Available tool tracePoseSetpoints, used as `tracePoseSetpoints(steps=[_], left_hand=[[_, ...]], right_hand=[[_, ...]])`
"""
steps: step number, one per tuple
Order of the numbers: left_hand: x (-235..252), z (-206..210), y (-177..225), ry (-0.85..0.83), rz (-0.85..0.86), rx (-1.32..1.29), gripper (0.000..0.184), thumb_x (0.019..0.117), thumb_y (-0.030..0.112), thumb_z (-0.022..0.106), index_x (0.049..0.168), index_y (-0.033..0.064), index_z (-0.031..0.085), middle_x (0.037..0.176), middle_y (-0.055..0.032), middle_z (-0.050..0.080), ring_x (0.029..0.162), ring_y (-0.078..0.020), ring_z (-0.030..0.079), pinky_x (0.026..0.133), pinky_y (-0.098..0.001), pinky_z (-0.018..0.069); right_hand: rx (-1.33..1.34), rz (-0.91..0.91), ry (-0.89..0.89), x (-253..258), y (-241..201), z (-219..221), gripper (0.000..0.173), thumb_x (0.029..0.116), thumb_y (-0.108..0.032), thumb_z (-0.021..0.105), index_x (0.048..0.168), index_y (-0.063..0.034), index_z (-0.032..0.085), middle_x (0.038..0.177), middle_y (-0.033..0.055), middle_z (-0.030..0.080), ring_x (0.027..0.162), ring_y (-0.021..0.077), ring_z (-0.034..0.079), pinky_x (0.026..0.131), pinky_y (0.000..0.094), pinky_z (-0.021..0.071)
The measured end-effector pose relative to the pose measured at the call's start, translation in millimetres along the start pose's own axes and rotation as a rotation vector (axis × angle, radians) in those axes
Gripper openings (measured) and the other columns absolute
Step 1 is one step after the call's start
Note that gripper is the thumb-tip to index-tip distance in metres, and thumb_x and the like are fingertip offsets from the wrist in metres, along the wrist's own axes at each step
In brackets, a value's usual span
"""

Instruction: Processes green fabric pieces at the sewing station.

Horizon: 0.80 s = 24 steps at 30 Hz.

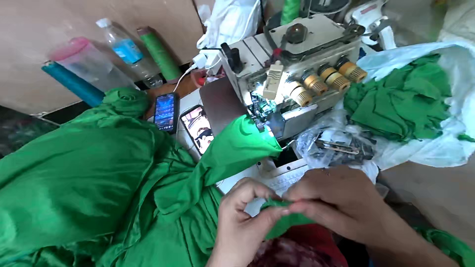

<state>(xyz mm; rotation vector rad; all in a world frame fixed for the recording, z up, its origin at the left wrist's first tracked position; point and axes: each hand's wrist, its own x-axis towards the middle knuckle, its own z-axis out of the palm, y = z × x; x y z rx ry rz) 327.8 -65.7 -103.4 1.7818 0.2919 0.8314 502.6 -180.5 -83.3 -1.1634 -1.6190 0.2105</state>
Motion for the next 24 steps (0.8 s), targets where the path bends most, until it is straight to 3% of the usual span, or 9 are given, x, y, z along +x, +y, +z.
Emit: tracePoseSetpoints(steps=[4,7,10,12,15,19,21,24], left_hand=[[-10.3,-19.4,-3.7,0.084,-0.023,-0.143,0.004,0.0908,0.02,0.075,0.095,0.0188,0.077,0.093,0.0089,0.075,0.091,-0.0002,0.07,0.084,-0.0186,0.0581],[-13.5,-19.3,-3.5,0.097,-0.017,-0.21,0.013,0.0942,0.017,0.073,0.106,0.0141,0.075,0.097,0.0055,0.077,0.092,-0.0025,0.072,0.085,-0.0207,0.0594],[-14.5,-10.1,-1.7,0.074,-0.044,-0.276,0.024,0.0951,0.01,0.07,0.116,0.0139,0.059,0.1,0.0051,0.076,0.092,-0.0041,0.073,0.084,-0.0238,0.0603],[-17.0,-8.1,-4.6,0.049,-0.035,-0.286,0.018,0.0975,0.009,0.067,0.112,0.0119,0.057,0.102,0.0033,0.074,0.095,-0.0052,0.072,0.087,-0.0256,0.0599],[-18.6,-12.2,-11.9,0.041,0.042,-0.185,0.011,0.1,0.016,0.065,0.104,0.0061,0.067,0.1,-0.0009,0.075,0.099,-0.0065,0.071,0.091,-0.0253,0.0585],[-18.8,-15.7,-12.6,0.072,0.166,0.036,0.02,0.1036,0.021,0.059,0.101,0.0108,0.077,0.099,0.0035,0.074,0.104,-0.0041,0.064,0.1,-0.0236,0.0458],[-20.3,-13.5,-11.7,0.077,0.17,0.062,0.02,0.1045,0.017,0.057,0.108,0.0088,0.076,0.101,0.0018,0.075,0.103,-0.0042,0.065,0.1,-0.0253,0.0465],[-23.3,-9.6,-9.4,0.067,0.109,0.077,0.024,0.1035,0.014,0.057,0.126,0.0071,0.058,0.109,0.0019,0.07,0.103,0.0002,0.065,0.096,-0.0217,0.0523]], right_hand=[[0.326,0.043,-0.042,-3.5,1.6,10.9,0.036,0.1104,-0.033,0.044,0.111,-0.0075,0.069,0.106,0.0008,0.07,0.095,-0.0006,0.064,0.085,0.0146,0.0525],[0.326,0.151,-0.03,-6.9,15.9,23.3,0.036,0.1095,-0.036,0.045,0.128,-0.0113,0.064,0.122,-0.0012,0.064,0.081,-0.0082,0.06,0.069,0.009,0.0528],[0.355,0.203,-0.038,-11.3,24.3,37.3,0.042,0.105,-0.037,0.057,0.138,-0.0114,0.06,0.131,0.0006,0.061,0.079,-0.0093,0.058,0.066,0.0082,0.0511],[0.373,0.207,-0.038,-13.6,25.8,42.5,0.042,0.1037,-0.036,0.06,0.137,-0.011,0.061,0.13,0.0016,0.062,0.078,-0.0084,0.059,0.066,0.0085,0.0513],[0.421,0.219,-0.039,-14.6,26.1,44.3,0.04,0.1029,-0.035,0.061,0.135,-0.012,0.061,0.128,-0.0012,0.063,0.077,-0.0099,0.058,0.066,0.0074,0.0512],[0.545,0.254,-0.042,-16.0,24.6,50.2,0.04,0.1009,-0.032,0.064,0.136,-0.0142,0.059,0.13,-0.004,0.06,0.077,-0.0095,0.06,0.067,0.0089,0.0541],[0.584,0.271,-0.036,-16.1,23.2,53.7,0.041,0.1005,-0.032,0.065,0.137,-0.0137,0.06,0.132,-0.004,0.059,0.083,-0.008,0.063,0.07,0.0106,0.0566],[0.587,0.254,0.014,-17.3,24.7,57.6,0.032,0.0987,-0.028,0.069,0.127,-0.0133,0.069,0.132,-0.0031,0.061,0.093,-0.004,0.066,0.075,0.0125,0.0583]])
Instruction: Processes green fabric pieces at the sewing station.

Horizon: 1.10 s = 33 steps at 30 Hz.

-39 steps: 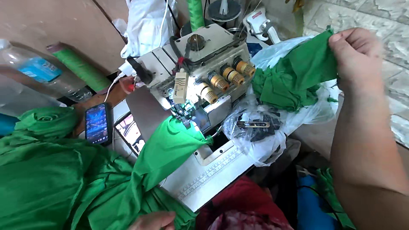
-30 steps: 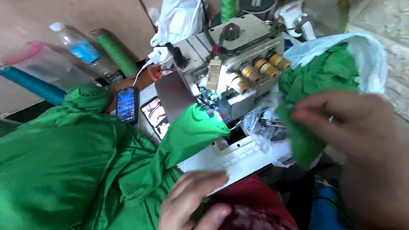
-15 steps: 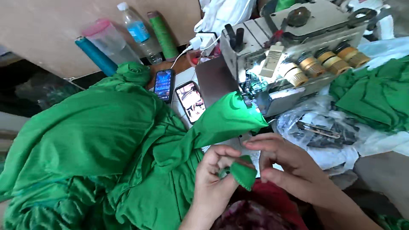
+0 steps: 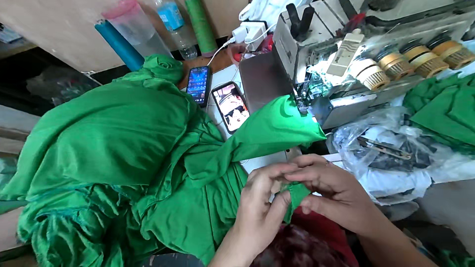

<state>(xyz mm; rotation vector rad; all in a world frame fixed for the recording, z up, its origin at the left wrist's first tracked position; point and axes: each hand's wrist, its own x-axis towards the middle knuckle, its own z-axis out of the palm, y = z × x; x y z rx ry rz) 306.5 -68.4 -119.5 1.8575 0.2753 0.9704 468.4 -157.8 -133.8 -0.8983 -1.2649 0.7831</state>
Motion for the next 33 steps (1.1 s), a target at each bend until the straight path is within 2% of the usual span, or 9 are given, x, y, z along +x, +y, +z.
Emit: tracePoseSetpoints(steps=[4,7,10,13,16,20,23,27,33], left_hand=[[-2.9,-1.9,-2.3,0.035,0.015,0.175,0.019,0.1053,0.023,0.057,0.113,0.0057,0.06,0.094,0.001,0.07,0.092,-0.0004,0.064,0.099,-0.0257,0.0463],[-2.6,-13.6,-6.8,0.029,0.013,0.23,0.03,0.1072,0.033,0.052,0.101,0.0081,0.067,0.105,-0.0017,0.073,0.109,-0.0076,0.066,0.104,-0.0315,0.0484],[-0.6,-22.9,-3.9,0.028,0.017,-0.104,0.034,0.1084,0.04,0.047,0.095,0.0118,0.063,0.114,0.001,0.069,0.123,-0.0088,0.059,0.109,-0.0293,0.0454],[3.5,-21.0,0.9,-0.01,-0.03,-0.655,0.028,0.1052,0.04,0.053,0.099,0.0166,0.066,0.098,0.0041,0.072,0.096,-0.0042,0.067,0.088,-0.0225,0.0518],[0.3,-19.7,-7.5,-0.324,-0.181,-0.689,0.031,0.1014,0.05,0.056,0.105,0.0205,0.066,0.096,0.0165,0.065,0.09,0.0103,0.059,0.08,-0.0106,0.0479],[-5.0,-12.2,-10.1,-0.816,-0.314,-0.666,0.034,0.097,0.022,0.069,0.112,-0.0082,0.066,0.098,-0.0062,0.074,0.093,-0.0011,0.068,0.087,-0.0222,0.0562],[-5.0,-13.0,-9.1,-0.689,-0.271,-0.679,0.027,0.1,0.018,0.065,0.115,-0.0047,0.065,0.104,-0.0024,0.073,0.099,0.0006,0.067,0.092,-0.0219,0.0552],[-3.8,-23.1,-7.0,-0.325,-0.342,-0.734,0.021,0.1015,0.025,0.063,0.12,0.0219,0.072,0.113,0.0134,0.074,0.105,0.0052,0.067,0.093,-0.0186,0.0556],[-3.5,-20.0,-3.6,-0.388,-0.412,-0.837,0.023,0.1046,0.027,0.058,0.123,0.0234,0.071,0.117,0.0148,0.073,0.107,0.0066,0.065,0.095,-0.0177,0.0537]], right_hand=[[-0.067,-0.054,0.074,-1.3,0.1,-3.0,0.009,0.0946,-0.022,0.074,0.101,-0.0184,0.069,0.121,-0.008,0.067,0.091,-0.0056,0.066,0.073,0.0096,0.0564],[-0.098,-0.056,0.035,-1.9,-2.6,-6.1,0.012,0.0952,-0.024,0.074,0.098,-0.0161,0.066,0.111,-0.008,0.07,0.088,-0.007,0.064,0.072,0.0082,0.0536],[-0.097,-0.031,-0.046,-3.1,-5.0,-5.7,0.019,0.1001,-0.031,0.067,0.1,-0.0131,0.059,0.08,-0.0088,0.062,0.069,-0.0102,0.058,0.062,0.0061,0.0491],[-0.1,-0.037,-0.089,-1.7,-4.7,-3.7,0.022,0.1042,-0.033,0.06,0.101,-0.0112,0.058,0.077,-0.0087,0.057,0.068,-0.0122,0.052,0.063,0.0037,0.0436],[-0.135,-0.061,-0.079,0.4,-6.4,-3.9,0.02,0.1055,-0.031,0.057,0.102,-0.0107,0.058,0.081,-0.0086,0.057,0.073,-0.0125,0.052,0.067,0.0034,0.0435],[-0.197,-0.032,-0.116,-1.7,0.0,-7.0,0.024,0.1053,-0.033,0.057,0.099,-0.0093,0.058,0.075,-0.0075,0.055,0.067,-0.0109,0.05,0.062,0.0048,0.0428],[-0.186,-0.029,-0.075,-5.6,5.8,-9.4,0.028,0.1078,-0.037,0.051,0.11,-0.012,0.063,0.093,-0.006,0.062,0.079,-0.0072,0.057,0.069,0.0091,0.0485],[-0.229,-0.096,-0.045,-3.1,-2.9,-20.1,0.032,0.1049,-0.04,0.056,0.13,-0.0232,0.064,0.137,-0.0081,0.058,0.116,-0.0008,0.059,0.093,0.0159,0.0524],[-0.553,-0.293,-0.029,2.9,1.6,-7.9,0.015,0.1046,-0.028,0.058,0.114,-0.0188,0.064,0.128,-0.0029,0.061,0.124,0.0042,0.056,0.106,0.0201,0.047]])
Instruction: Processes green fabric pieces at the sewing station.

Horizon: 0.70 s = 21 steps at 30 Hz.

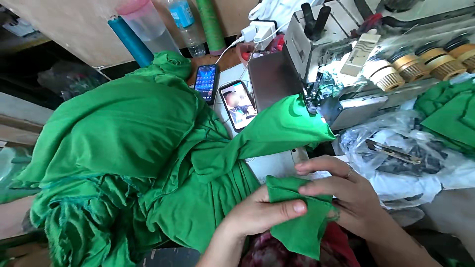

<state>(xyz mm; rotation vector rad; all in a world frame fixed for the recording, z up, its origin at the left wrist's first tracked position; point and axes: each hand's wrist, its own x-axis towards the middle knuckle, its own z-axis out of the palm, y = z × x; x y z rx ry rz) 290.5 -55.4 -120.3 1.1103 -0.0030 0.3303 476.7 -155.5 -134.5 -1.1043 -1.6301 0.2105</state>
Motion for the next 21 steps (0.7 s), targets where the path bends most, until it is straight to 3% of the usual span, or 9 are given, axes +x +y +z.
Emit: tracePoseSetpoints(steps=[3,5,7,9,12,15,18,21], left_hand=[[-1.1,0.6,-0.1,0.108,-0.024,0.054,0.024,0.1049,0.036,0.055,0.117,0.025,0.072,0.11,0.015,0.074,0.102,0.0059,0.067,0.092,-0.0183,0.0553],[0.3,-1.8,0.5,0.23,0.01,0.141,0.018,0.1047,0.032,0.057,0.11,0.0213,0.071,0.102,0.0144,0.074,0.095,0.0044,0.069,0.087,-0.0193,0.0572],[3.9,-5.6,0.9,0.31,0.076,0.159,0.012,0.102,0.021,0.063,0.111,0.0149,0.066,0.1,0.0114,0.073,0.091,0.0015,0.069,0.084,-0.0213,0.0583],[6.1,-7.7,2.9,0.366,0.099,0.167,0.012,0.1011,0.022,0.064,0.109,0.0145,0.062,0.095,0.0113,0.072,0.086,0.0019,0.069,0.079,-0.0202,0.0583],[5.7,-7.4,5.1,0.425,0.107,0.305,0.014,0.1074,0.025,0.052,0.108,0.014,0.06,0.091,0.0117,0.067,0.082,0.0031,0.065,0.077,-0.0182,0.0562],[3.8,-10.6,4.8,0.418,0.206,0.468,0.01,0.1043,0.017,0.058,0.105,0.01,0.065,0.095,0.0102,0.069,0.087,0.0031,0.065,0.08,-0.0184,0.0555],[1.2,-6.8,8.9,0.442,0.224,0.594,0.009,0.0971,0.012,0.068,0.099,0.0078,0.061,0.082,0.009,0.066,0.076,0.0052,0.061,0.07,-0.0141,0.0518],[-2.7,0.5,12.9,0.401,0.209,0.745,0.013,0.1007,0.014,0.064,0.1,0.0014,0.062,0.078,0.0048,0.063,0.071,0.0058,0.057,0.066,-0.0116,0.0487]], right_hand=[[0.017,-0.073,0.067,1.6,-2.3,-0.1,0.009,0.103,-0.023,0.06,0.103,-0.0164,0.067,0.106,-0.0036,0.064,0.112,0.0058,0.059,0.102,0.0203,0.0465],[0.027,-0.085,0.085,3.0,-6.3,-1.9,0.007,0.1018,-0.019,0.061,0.102,-0.0155,0.067,0.096,-0.0035,0.061,0.105,0.0047,0.059,0.099,0.018,0.0457],[0.038,-0.085,0.076,4.1,-9.5,-2.1,0.009,0.1009,-0.016,0.06,0.103,-0.0165,0.069,0.096,-0.0039,0.061,0.105,0.0043,0.058,0.099,0.0178,0.0443],[0.069,-0.103,0.048,4.9,-9.7,-0.5,0.012,0.1029,-0.018,0.059,0.105,-0.017,0.071,0.106,-0.0045,0.065,0.113,0.0059,0.058,0.104,0.0201,0.0453],[0.133,-0.135,-0.032,5.0,-8.1,1.4,0.017,0.107,-0.022,0.054,0.108,-0.0143,0.069,0.117,-0.0025,0.07,0.122,0.01,0.06,0.109,0.0246,0.0457],[0.134,-0.096,-0.105,4.5,-7.6,1.6,0.02,0.1083,-0.025,0.051,0.108,-0.0135,0.067,0.108,-0.0023,0.072,0.116,0.0083,0.063,0.107,0.024,0.0448],[0.119,-0.052,-0.149,3.1,-5.6,1.5,0.026,0.1098,-0.03,0.046,0.11,-0.0139,0.066,0.099,-0.0018,0.071,0.105,0.0061,0.064,0.103,0.0217,0.0458],[0.136,-0.029,-0.146,2.8,-4.1,3.1,0.023,0.1092,-0.028,0.049,0.11,-0.0129,0.065,0.092,-0.0004,0.069,0.093,0.0045,0.066,0.092,0.0191,0.0508]])
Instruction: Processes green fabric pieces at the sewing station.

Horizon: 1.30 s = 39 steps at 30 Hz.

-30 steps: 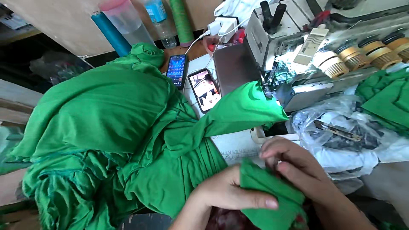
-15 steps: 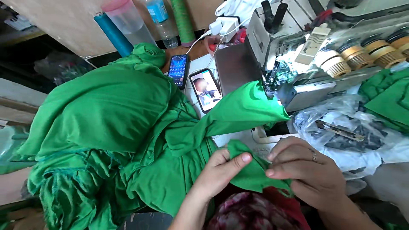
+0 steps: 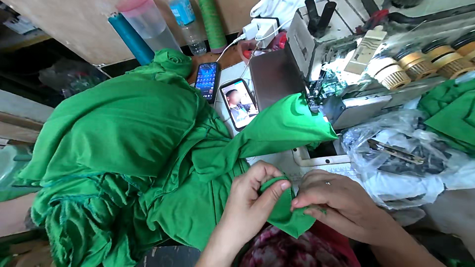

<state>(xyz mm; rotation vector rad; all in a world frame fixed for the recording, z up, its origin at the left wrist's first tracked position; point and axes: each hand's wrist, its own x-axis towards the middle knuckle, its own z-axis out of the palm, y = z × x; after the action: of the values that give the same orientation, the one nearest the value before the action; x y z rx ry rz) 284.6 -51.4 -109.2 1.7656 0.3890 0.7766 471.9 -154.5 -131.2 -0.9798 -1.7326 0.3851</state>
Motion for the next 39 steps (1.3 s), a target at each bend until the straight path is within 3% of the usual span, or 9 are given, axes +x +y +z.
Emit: tracePoseSetpoints(steps=[5,10,17,21,26,28,31,35,39], left_hand=[[-5.3,2.7,7.3,-0.024,0.099,0.181,0.016,0.1009,0.014,0.063,0.1,0.0002,0.07,0.09,-0.0029,0.071,0.084,0.0011,0.065,0.078,-0.0143,0.0536],[-9.6,5.3,10.6,0.016,0.056,0.139,0.01,0.0943,0.012,0.07,0.096,0.0018,0.071,0.087,-0.0003,0.072,0.081,0.0019,0.066,0.074,-0.0141,0.0551],[-14.3,6.6,17.7,0.027,0.102,0.338,0.014,0.0951,0.012,0.061,0.098,0.005,0.072,0.09,-0.0018,0.074,0.087,-0.0013,0.068,0.08,-0.0175,0.0547],[-14.8,6.5,19.4,0.033,0.118,0.436,0.015,0.0941,0.012,0.06,0.097,0.0071,0.073,0.089,-0.0001,0.074,0.088,-0.0034,0.068,0.081,-0.019,0.0542],[-16.1,3.1,22.3,-0.005,0.131,0.397,0.018,0.0999,0.029,0.064,0.106,0.0129,0.067,0.074,0.0073,0.063,0.07,0.0001,0.054,0.073,-0.0191,0.0426],[-15.7,0.5,24.2,-0.098,0.185,0.418,0.022,0.1023,0.033,0.062,0.104,0.012,0.07,0.072,0.004,0.062,0.067,-0.0036,0.051,0.068,-0.0198,0.0394],[-16.5,-4.6,22.7,-0.269,0.152,0.57,0.032,0.1032,0.041,0.057,0.1,0.0147,0.075,0.084,0.0024,0.073,0.08,-0.0087,0.066,0.075,-0.0258,0.0511],[-15.5,-3.5,13.9,-0.245,0.063,0.708,0.048,0.0984,0.051,0.055,0.106,0.0064,0.07,0.098,-0.0069,0.072,0.084,-0.0157,0.069,0.071,-0.0325,0.0573],[-10.9,12.9,6.7,-0.075,0.077,0.773,0.04,0.0922,0.039,0.051,0.1,0.0039,0.067,0.095,-0.0093,0.069,0.083,-0.0172,0.069,0.065,-0.0332,0.0564]], right_hand=[[0.02,0.002,0.037,1.0,0.0,2.4,0.02,0.1074,-0.026,0.054,0.108,-0.0093,0.066,0.092,0.0012,0.069,0.089,0.0011,0.066,0.083,0.0134,0.0515],[0.017,0.007,0.091,1.9,-2.6,5.4,0.01,0.1027,-0.02,0.062,0.104,-0.0104,0.065,0.102,-0.0003,0.058,0.098,-0.0052,0.057,0.087,0.0049,0.0467],[0.114,0.115,0.094,2.7,-2.4,9.5,0.015,0.1059,-0.024,0.057,0.11,-0.0103,0.055,0.132,0.0015,0.063,0.121,0.0009,0.06,0.096,0.0146,0.0522],[0.152,0.18,-0.002,2.3,-3.2,9.1,0.032,0.1087,-0.025,0.05,0.129,-0.0021,0.056,0.113,0.0036,0.068,0.1,-0.0041,0.063,0.088,0.0117,0.0527],[0.099,0.238,0.065,-3.6,2.3,2.3,0.02,0.1019,-0.025,0.063,0.1,-0.0062,0.066,0.087,-0.0008,0.068,0.078,-0.0067,0.061,0.07,0.0076,0.0505],[0.069,0.252,0.128,-3.9,1.2,0.7,0.016,0.1015,-0.024,0.062,0.102,-0.0081,0.067,0.094,-0.0011,0.07,0.081,-0.0057,0.062,0.071,0.009,0.0519],[0.036,0.219,0.189,-1.3,-4.6,-3.4,0.017,0.1046,-0.025,0.06,0.105,-0.0088,0.067,0.117,0.0007,0.072,0.104,-0.0005,0.067,0.085,0.0141,0.0569],[-0.119,0.123,0.177,0.6,-13.7,-0.1,0.017,0.104,-0.023,0.06,0.101,-0.0078,0.065,0.105,0.0024,0.069,0.102,-0.0008,0.065,0.088,0.011,0.0531],[-0.181,0.087,0.156,-0.6,-14.6,12.2,0.016,0.1032,-0.025,0.061,0.1,-0.0095,0.065,0.096,0.0022,0.062,0.092,-0.0007,0.06,0.081,0.0073,0.0484]])
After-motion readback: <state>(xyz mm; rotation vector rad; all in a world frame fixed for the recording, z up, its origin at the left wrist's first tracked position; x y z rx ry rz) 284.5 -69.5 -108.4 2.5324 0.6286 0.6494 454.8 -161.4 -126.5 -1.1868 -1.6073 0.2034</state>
